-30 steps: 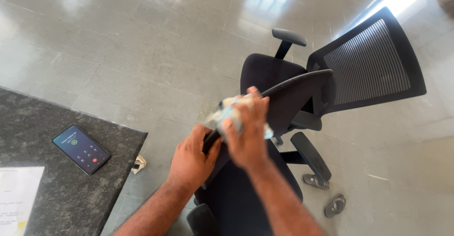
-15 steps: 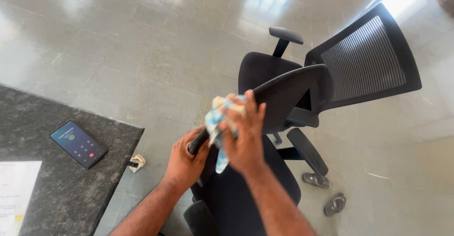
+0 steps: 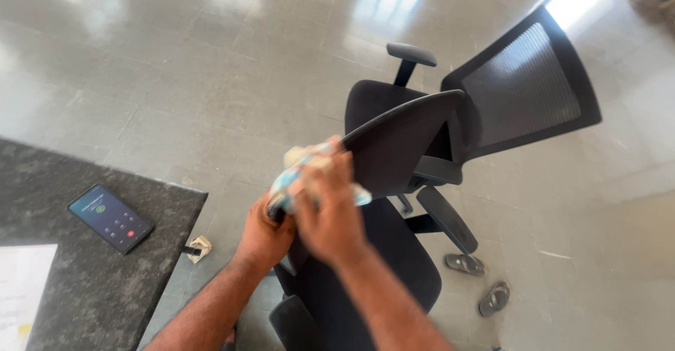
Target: The person wipes the seat, backrest, and armrests of a black office chair using a blue and white cloth. They rotate the chair to access different sides and continue wiping each surface thoroughly.
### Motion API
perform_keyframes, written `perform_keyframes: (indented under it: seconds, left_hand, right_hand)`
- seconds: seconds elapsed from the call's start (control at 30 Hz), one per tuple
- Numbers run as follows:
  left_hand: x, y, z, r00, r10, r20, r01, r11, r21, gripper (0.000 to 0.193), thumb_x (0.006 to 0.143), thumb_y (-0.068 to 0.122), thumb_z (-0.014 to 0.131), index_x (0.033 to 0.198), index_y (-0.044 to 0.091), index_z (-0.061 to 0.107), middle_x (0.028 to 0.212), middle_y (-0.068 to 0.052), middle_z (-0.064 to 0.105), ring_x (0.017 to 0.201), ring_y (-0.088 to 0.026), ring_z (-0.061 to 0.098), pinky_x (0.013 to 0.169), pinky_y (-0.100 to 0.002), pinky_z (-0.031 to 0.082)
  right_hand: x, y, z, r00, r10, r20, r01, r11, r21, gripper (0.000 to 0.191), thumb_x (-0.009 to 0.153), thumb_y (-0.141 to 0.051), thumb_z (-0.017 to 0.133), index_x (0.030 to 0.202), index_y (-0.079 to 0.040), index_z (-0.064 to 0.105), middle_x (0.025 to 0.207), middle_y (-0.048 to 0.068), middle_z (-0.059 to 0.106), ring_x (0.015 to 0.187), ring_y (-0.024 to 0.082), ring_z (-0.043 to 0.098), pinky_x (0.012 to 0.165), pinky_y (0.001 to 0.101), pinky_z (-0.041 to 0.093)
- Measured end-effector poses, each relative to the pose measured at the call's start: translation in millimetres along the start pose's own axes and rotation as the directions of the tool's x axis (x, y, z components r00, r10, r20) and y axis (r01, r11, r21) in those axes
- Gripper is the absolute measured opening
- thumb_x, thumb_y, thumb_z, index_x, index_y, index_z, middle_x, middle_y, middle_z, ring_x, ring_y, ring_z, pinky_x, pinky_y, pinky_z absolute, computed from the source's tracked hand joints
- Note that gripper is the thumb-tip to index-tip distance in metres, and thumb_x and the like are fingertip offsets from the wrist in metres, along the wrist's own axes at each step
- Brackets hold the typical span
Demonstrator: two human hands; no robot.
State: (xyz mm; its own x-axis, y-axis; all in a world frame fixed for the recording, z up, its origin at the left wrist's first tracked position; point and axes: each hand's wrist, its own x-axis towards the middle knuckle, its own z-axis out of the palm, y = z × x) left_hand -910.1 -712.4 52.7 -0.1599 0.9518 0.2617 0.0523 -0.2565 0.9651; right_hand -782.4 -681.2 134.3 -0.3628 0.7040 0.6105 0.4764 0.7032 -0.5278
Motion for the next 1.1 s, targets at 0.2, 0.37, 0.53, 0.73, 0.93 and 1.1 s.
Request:
perform_keyframes:
  seconds: [0.2, 0.37, 0.53, 0.73, 0.93, 1.1]
  left_hand:
    - [-17.3, -5.8, -4.0, 0.987, -0.116, 0.110, 0.114, 0.993, 0.020, 0.033, 0.086, 0.009, 0.069, 0.119, 0.002, 0.063, 0.112, -0.010, 0.073, 0.106, -0.023, 0.072, 0.087, -0.037, 0.058]
    - [-33.9, 14.0, -3.6, 0.998, -0.064, 0.021, 0.059, 0.976, 0.208, 0.037, 0.092, 0.011, 0.060, 0.128, 0.003, 0.062, 0.112, -0.016, 0.072, 0.107, -0.033, 0.070, 0.094, -0.040, 0.055]
    - [-49.9, 45.3, -2.7, 0.999, 0.025, 0.030, -0.031, 0.978, 0.208, 0.049, 0.100, 0.015, 0.058, 0.146, 0.002, 0.049, 0.125, -0.022, 0.066, 0.118, -0.040, 0.065, 0.098, -0.043, 0.050]
    - [-51.7, 70.0, -16.5, 0.973, -0.136, 0.184, 0.101, 0.977, 0.190, 0.068, 0.095, 0.019, 0.059, 0.158, 0.010, 0.037, 0.111, -0.015, 0.067, 0.105, -0.032, 0.069, 0.094, -0.039, 0.053]
    - [-35.9, 88.2, -32.5, 0.936, -0.130, 0.326, 0.074, 0.981, 0.179, 0.077, 0.095, 0.029, 0.068, 0.158, 0.003, 0.031, 0.124, -0.018, 0.063, 0.117, -0.036, 0.063, 0.099, -0.043, 0.048]
    - [9.3, 97.3, 0.9, 0.720, -0.592, 0.362, 0.442, 0.794, 0.417, 0.060, 0.098, 0.022, 0.050, 0.154, 0.008, 0.033, 0.129, -0.027, 0.066, 0.122, -0.042, 0.063, 0.103, -0.046, 0.049]
  right_hand:
    - [-26.4, -36.8, 0.9, 1.000, -0.007, 0.030, 0.007, 1.000, -0.009, 0.019, 0.103, -0.025, 0.063, 0.111, -0.009, 0.070, 0.132, 0.012, 0.067, 0.151, 0.042, 0.045, 0.128, 0.0645, 0.018]
    - [-10.4, 3.5, -1.6, 0.994, 0.081, -0.069, -0.091, 0.981, -0.172, 0.022, 0.102, -0.028, 0.062, 0.111, -0.009, 0.068, 0.138, 0.012, 0.066, 0.153, 0.042, 0.039, 0.123, 0.0711, 0.014]
    - [31.5, 77.2, -18.3, 0.936, 0.322, -0.142, -0.347, 0.909, -0.229, 0.029, 0.104, -0.033, 0.058, 0.117, -0.009, 0.068, 0.151, 0.010, 0.058, 0.155, 0.044, 0.028, 0.123, 0.0676, 0.015]
    - [87.6, 141.4, -42.8, 0.837, 0.500, -0.222, -0.546, 0.784, -0.296, 0.048, 0.101, -0.043, 0.058, 0.137, -0.012, 0.061, 0.154, 0.013, 0.049, 0.151, 0.040, 0.030, 0.120, 0.0574, 0.022]
    - [97.9, 146.1, -31.8, 0.807, 0.531, -0.258, -0.587, 0.770, -0.250, 0.038, 0.103, -0.039, 0.057, 0.130, -0.012, 0.063, 0.159, 0.012, 0.047, 0.148, 0.037, 0.040, 0.119, 0.0455, 0.035]
    - [55.4, 122.4, -13.8, 0.860, 0.433, -0.270, -0.438, 0.898, 0.044, 0.040, 0.106, -0.034, 0.052, 0.139, -0.011, 0.058, 0.162, 0.020, 0.037, 0.144, 0.035, 0.048, 0.114, 0.0414, 0.045]
